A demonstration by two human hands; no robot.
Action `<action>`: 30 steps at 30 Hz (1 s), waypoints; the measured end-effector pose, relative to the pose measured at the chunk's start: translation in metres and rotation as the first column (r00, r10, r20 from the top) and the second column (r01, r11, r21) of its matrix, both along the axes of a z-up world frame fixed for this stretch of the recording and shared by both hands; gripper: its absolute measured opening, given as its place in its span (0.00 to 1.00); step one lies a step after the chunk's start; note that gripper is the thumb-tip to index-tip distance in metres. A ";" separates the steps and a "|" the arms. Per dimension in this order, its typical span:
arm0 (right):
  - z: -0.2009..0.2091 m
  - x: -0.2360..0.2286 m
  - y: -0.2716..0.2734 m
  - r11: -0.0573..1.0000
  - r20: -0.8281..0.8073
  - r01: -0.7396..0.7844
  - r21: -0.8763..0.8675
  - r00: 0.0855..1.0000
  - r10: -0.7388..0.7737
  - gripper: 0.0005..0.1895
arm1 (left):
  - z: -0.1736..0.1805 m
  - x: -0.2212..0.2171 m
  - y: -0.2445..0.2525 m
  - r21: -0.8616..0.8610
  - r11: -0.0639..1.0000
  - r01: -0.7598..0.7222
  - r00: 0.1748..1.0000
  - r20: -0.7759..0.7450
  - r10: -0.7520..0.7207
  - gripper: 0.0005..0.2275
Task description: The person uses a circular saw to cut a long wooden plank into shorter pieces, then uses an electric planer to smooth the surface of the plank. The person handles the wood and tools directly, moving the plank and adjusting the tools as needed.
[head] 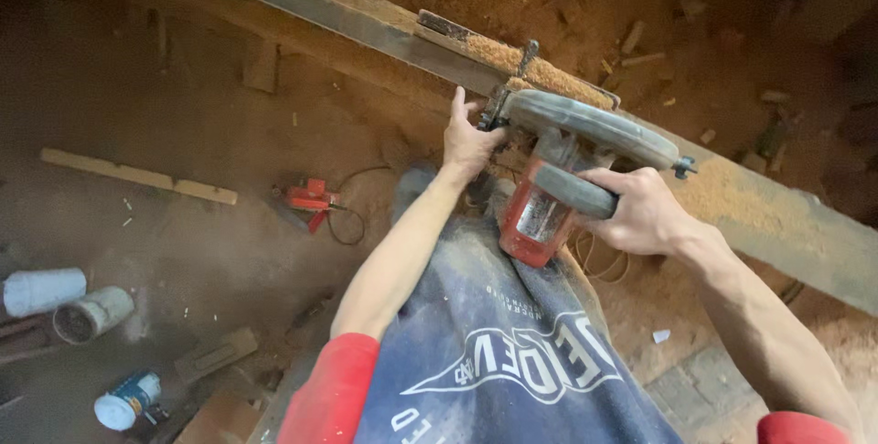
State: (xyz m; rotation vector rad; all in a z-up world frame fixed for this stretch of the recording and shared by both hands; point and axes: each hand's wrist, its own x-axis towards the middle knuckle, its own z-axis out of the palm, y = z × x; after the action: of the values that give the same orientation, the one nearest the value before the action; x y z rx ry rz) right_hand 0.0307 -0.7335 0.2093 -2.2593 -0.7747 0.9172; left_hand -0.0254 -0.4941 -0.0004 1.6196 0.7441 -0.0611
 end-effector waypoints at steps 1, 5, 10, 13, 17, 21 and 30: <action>-0.002 0.004 0.001 1.000 -0.017 0.000 -0.017 1.000 0.000 0.26 | -0.001 0.002 -0.001 0.065 0.998 -0.021 0.999 -0.022 0.022 0.55; -0.005 0.008 -0.004 0.995 -0.078 0.051 -0.087 0.995 -0.058 0.22 | -0.005 -0.007 -0.009 0.101 0.991 -0.088 0.995 0.051 0.083 0.53; -0.007 0.015 -0.004 0.997 -0.034 -0.026 -0.072 0.999 0.024 0.17 | -0.005 -0.004 -0.011 0.044 0.992 -0.119 0.991 0.073 0.115 0.52; -0.006 0.022 -0.005 0.992 -0.056 -0.029 -0.124 0.998 0.022 0.15 | -0.002 -0.005 -0.010 0.051 0.994 -0.091 0.995 0.038 0.090 0.52; -0.008 0.028 0.002 0.992 -0.057 -0.063 -0.111 0.997 0.057 0.16 | 0.003 -0.004 0.001 0.011 0.999 -0.053 0.998 -0.023 0.053 0.52; -0.008 0.027 0.009 0.993 -0.068 -0.047 -0.110 0.997 0.040 0.15 | 0.005 -0.004 0.010 0.022 0.999 -0.033 0.999 -0.030 0.034 0.52; -0.006 0.028 0.022 0.997 -0.071 -0.026 -0.078 0.997 0.020 0.15 | -0.006 -0.007 0.023 0.023 1.000 0.003 1.000 0.003 -0.003 0.48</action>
State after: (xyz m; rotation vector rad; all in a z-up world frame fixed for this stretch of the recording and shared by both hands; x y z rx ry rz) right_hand 0.0582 -0.7112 0.2037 -2.2775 -0.7467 1.0490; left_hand -0.0325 -0.4713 -0.0068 1.6422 0.7422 -0.0529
